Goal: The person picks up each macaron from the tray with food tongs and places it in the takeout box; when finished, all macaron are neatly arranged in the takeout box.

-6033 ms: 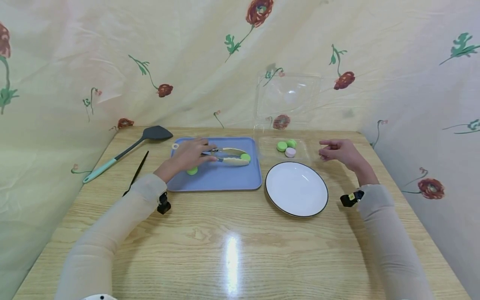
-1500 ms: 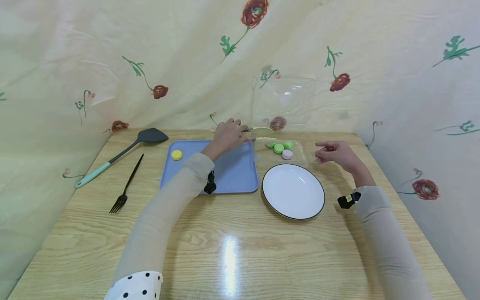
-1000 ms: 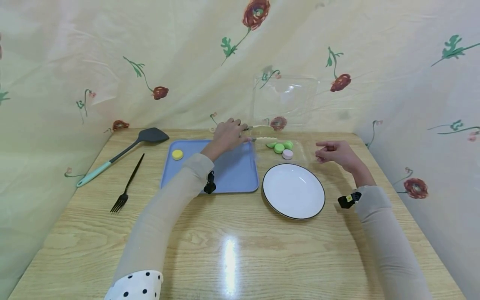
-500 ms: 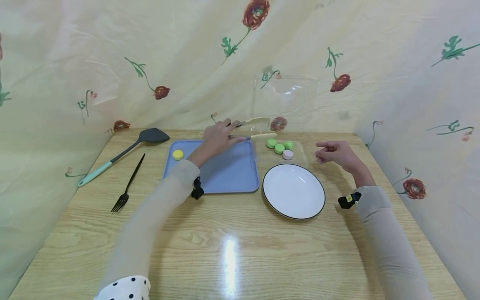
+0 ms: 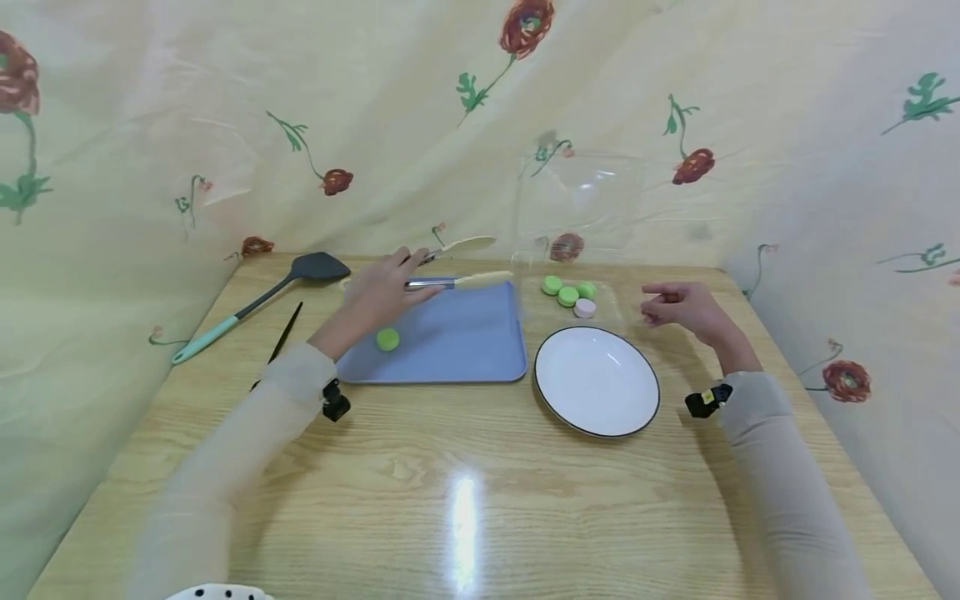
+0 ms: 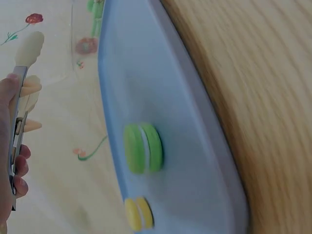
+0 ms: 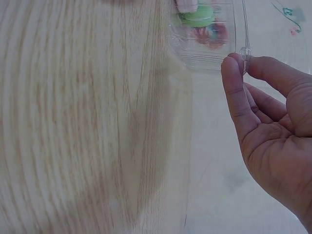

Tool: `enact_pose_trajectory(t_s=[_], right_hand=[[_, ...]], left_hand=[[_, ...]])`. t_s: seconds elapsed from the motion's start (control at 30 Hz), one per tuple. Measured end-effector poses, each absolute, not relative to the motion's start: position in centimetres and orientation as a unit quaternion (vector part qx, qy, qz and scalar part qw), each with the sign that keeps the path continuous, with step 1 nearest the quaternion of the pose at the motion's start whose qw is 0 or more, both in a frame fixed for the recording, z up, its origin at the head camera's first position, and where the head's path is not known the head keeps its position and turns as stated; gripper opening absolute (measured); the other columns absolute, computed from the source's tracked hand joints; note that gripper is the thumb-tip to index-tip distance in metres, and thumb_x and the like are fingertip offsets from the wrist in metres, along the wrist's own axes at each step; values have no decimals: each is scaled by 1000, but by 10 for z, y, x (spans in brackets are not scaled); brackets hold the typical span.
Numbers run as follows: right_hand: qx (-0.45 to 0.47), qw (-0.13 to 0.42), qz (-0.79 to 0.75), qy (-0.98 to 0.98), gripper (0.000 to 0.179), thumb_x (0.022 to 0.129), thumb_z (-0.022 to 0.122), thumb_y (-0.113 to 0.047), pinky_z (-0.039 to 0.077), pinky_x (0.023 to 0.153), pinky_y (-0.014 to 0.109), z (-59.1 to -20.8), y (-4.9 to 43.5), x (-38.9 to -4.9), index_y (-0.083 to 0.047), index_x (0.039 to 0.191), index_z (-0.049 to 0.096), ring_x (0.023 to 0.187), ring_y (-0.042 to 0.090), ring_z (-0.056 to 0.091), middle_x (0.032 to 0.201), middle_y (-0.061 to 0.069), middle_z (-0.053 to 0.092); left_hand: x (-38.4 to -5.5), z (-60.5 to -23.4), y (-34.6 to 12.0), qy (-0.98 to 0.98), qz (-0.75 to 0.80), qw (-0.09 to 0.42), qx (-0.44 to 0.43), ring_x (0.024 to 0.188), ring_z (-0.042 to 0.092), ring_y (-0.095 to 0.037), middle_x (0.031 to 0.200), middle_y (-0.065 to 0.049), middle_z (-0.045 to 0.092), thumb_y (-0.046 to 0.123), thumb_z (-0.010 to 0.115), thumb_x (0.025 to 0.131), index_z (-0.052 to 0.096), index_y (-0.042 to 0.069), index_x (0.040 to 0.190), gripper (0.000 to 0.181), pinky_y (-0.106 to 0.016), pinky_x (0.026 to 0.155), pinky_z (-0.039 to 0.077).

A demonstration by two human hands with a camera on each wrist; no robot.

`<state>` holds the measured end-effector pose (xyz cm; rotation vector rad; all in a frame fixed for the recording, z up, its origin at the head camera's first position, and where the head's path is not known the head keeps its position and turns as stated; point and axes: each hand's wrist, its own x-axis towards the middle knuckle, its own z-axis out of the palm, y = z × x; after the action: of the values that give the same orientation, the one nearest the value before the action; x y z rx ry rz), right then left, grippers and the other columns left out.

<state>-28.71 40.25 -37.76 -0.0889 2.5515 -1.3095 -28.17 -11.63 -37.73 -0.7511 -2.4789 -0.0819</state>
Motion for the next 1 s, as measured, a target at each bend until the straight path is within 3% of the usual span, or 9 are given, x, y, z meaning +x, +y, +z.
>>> enact_pose_trajectory(t_s=[0.1, 0.17, 0.3, 0.5, 0.6, 0.83, 0.9, 1.0], right_hand=[[-31, 135, -454, 880, 62, 100, 66, -14, 61, 82, 36, -378, 403, -288, 12, 149, 40, 82, 8, 73, 93, -3, 74], [-31, 136, -458, 878, 62, 100, 66, -13, 61, 82, 35, -379, 404, -288, 13, 149, 40, 81, 8, 73, 92, -3, 74], [-34, 141, -454, 879, 61, 101, 65, -12, 61, 82, 34, -378, 404, -288, 13, 150, 38, 81, 6, 72, 93, -5, 74], [-28, 149, -461, 874, 59, 101, 63, -8, 61, 82, 32, -375, 400, -288, 14, 150, 38, 82, 5, 72, 94, -7, 73], [-25, 152, -466, 871, 58, 101, 62, -7, 61, 82, 31, -374, 400, -289, 15, 149, 37, 82, 6, 72, 94, -5, 74], [-23, 152, -464, 872, 59, 101, 63, -8, 61, 82, 32, -375, 400, -289, 15, 149, 38, 82, 6, 73, 93, -5, 73], [-23, 152, -463, 873, 60, 101, 64, -9, 61, 82, 32, -376, 401, -290, 14, 149, 38, 81, 5, 72, 93, -6, 73], [-24, 153, -462, 873, 60, 101, 64, -9, 61, 83, 33, -376, 402, -291, 14, 150, 38, 81, 4, 72, 92, -7, 74]], left_hand=[[-274, -376, -134, -921, -23, 280, -269, 49, 39, -18, 100, -12, 64, 80, 8, 93, 62, 10, 138, 99, -28, 45, 23], [-270, -376, -146, -923, -22, 281, -262, 47, 38, -17, 105, -13, 68, 82, 5, 91, 62, 10, 139, 103, -28, 44, 22], [-262, -377, -168, -926, -45, 272, -257, 43, 35, -16, 111, -15, 72, 84, 9, 90, 60, 13, 143, 103, -27, 43, 21], [-251, -385, -200, -919, -39, 293, -260, 44, 23, -11, 88, -11, 63, 87, 13, 87, 68, 8, 133, 106, -26, 43, 20], [-246, -387, -211, -918, -33, 294, -265, 45, 20, -10, 86, -10, 60, 88, 14, 85, 68, 10, 134, 106, -26, 43, 20], [-233, -390, -234, -926, -56, 251, -278, 50, 28, -12, 87, -9, 60, 90, 19, 83, 61, 15, 143, 104, -25, 46, 20], [-230, -391, -241, -926, -62, 241, -282, 52, 35, -14, 92, -11, 64, 89, 29, 83, 61, 13, 142, 101, -25, 46, 21], [-227, -393, -250, -929, -74, 221, -287, 59, 49, -18, 105, -15, 69, 74, 66, 80, 63, 10, 139, 88, -24, 46, 22]])
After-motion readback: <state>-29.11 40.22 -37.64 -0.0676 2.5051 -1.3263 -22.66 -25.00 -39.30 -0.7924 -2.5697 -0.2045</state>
